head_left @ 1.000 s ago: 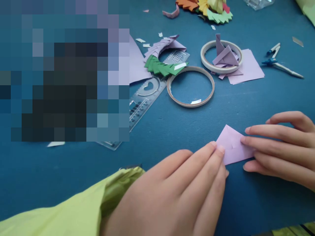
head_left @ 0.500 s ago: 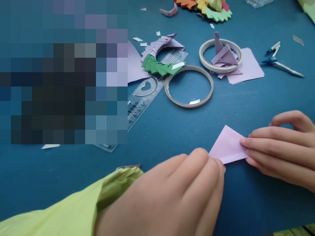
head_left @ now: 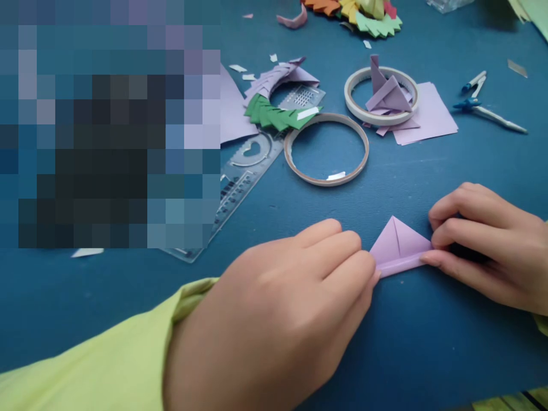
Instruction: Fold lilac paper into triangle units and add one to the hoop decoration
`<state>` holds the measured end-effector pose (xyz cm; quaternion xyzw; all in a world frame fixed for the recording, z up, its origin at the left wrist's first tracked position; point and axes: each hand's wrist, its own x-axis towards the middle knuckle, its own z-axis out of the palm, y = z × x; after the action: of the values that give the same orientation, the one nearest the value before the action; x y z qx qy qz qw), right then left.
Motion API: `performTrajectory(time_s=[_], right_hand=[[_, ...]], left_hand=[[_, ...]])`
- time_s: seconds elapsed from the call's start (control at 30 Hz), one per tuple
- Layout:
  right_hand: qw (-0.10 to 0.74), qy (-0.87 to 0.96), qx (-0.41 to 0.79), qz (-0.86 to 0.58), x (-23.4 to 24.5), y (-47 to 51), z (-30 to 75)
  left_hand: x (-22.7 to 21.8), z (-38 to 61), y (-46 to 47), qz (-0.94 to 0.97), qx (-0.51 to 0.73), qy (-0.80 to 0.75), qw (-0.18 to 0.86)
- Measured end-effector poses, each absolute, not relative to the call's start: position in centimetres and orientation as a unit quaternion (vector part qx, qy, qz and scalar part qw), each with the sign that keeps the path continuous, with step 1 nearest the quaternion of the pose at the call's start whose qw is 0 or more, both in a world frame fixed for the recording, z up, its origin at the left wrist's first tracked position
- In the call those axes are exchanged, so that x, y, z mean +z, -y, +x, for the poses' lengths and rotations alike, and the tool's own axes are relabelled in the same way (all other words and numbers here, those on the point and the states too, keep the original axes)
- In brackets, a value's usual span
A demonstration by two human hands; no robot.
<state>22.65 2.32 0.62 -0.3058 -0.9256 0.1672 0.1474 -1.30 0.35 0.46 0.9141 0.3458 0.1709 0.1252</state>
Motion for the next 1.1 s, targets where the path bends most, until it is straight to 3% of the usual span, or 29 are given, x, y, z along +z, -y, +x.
performTrajectory(time_s=[0.93, 1.1], right_hand=[[0.146, 0.923, 0.112, -0.339, 0.5, -1.7, 22.4], [0.15, 0.961, 0.021, -0.234, 0.5, -1.2, 22.5]], left_hand=[[0.2, -1.2, -0.4, 0.909, 0.145, -0.385, 0.075], [0.3, -1.7, -0.3, 0.926, 0.15, -0.335, 0.085]])
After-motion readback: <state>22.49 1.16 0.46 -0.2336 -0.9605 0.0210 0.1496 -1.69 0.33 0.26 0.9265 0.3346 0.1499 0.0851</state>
